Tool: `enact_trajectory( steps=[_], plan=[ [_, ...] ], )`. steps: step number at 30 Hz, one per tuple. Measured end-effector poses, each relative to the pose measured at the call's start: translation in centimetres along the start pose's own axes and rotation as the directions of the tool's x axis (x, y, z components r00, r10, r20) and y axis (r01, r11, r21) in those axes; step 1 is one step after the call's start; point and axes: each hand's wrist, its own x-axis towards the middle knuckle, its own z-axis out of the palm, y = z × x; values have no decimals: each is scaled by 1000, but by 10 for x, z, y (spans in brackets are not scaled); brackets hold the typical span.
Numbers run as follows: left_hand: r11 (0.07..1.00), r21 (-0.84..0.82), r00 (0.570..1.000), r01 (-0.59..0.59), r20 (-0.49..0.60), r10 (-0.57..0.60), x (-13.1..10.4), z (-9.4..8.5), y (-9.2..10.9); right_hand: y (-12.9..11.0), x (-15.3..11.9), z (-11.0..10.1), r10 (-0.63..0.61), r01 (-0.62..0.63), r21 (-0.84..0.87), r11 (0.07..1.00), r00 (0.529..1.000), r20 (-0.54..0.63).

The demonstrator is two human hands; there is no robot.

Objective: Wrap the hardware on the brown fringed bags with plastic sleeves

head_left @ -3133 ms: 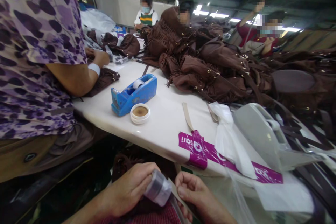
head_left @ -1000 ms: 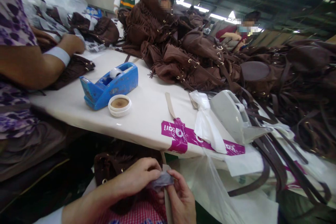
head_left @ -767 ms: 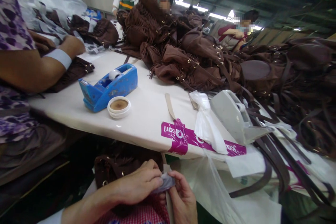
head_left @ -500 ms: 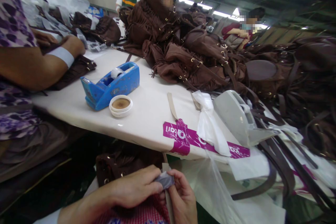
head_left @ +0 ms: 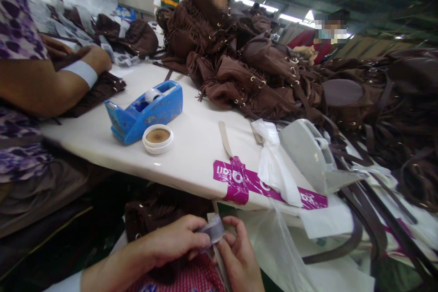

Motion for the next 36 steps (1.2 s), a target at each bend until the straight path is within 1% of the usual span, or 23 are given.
enact_trajectory(
  steps=[3,6,8,10,12,15,17,19,20,21,22,23,24,25,26,27,28,29,31,32,33,34,36],
  plan=[
    [981,-189,999,39,-20,-44,1,-1,-2,5,0,4,-92,92,-89,992,996,-3],
    [955,-294,999,29,-29,-39,0,0,0,5,0,6,-127,130,-137,982,992,25],
    [946,-323,999,27,-29,-39,0,1,0,3,2,6,-113,114,-142,983,993,15],
    [933,-359,999,33,-24,-44,2,2,0,-2,4,5,-73,74,-124,990,997,17],
    [914,-406,999,29,-28,-44,4,3,-2,-7,6,5,-34,38,-70,997,998,54],
    [891,-453,998,18,-50,-45,8,3,-4,-14,4,3,-16,12,46,999,996,93],
    [881,-473,996,22,-66,-60,10,1,-6,-17,-1,-2,1,-9,77,997,995,101],
    [868,-495,993,36,-76,-85,12,-1,-8,-18,-7,-13,38,-45,51,998,992,122],
    [863,-504,992,42,-79,-95,13,-2,-9,-18,-10,-19,37,-40,20,999,991,131],
    [858,-512,992,46,-81,-101,14,-3,-10,-17,-12,-26,11,-7,-25,1000,989,147],
    [854,-518,991,48,-82,-106,15,-4,-11,-16,-14,-32,-44,60,-86,995,983,177],
    [852,-522,990,48,-85,-109,16,-5,-12,-14,-15,-38,-127,165,-158,974,966,224],
    [849,-525,990,49,-88,-111,16,-6,-12,-13,-15,-43,-225,298,-233,926,929,294],
    [848,-527,989,52,-89,-116,17,-6,-12,-12,-15,-47,-312,435,-299,849,870,381],
    [848,-527,988,58,-90,-123,17,-7,-12,-11,-15,-51,-377,557,-346,755,801,465],
    [848,-526,987,66,-90,-132,17,-7,-12,-10,-15,-53,-421,649,-382,658,738,527],
    [849,-523,986,72,-93,-141,17,-8,-12,-9,-14,-56,-455,713,-411,569,689,564],
    [852,-518,984,77,-97,-148,17,-8,-11,-9,-13,-57,-479,751,-440,492,655,584],
    [858,-507,983,77,-106,-151,15,-6,-9,-7,-11,-60,-519,776,-504,379,629,578],
    [864,-499,983,70,-113,-145,13,-4,-7,-7,-11,-60,-538,780,-525,341,620,571],
    [872,-487,983,56,-124,-133,12,-1,-5,-8,-10,-60,-552,780,-535,324,615,563],
    [881,-472,984,35,-140,-114,11,2,-4,-9,-9,-58,-560,781,-528,333,614,556],
    [907,-421,980,-23,-190,-64,8,9,-2,-14,-8,-52,-567,785,-473,400,617,545]
  ],
)
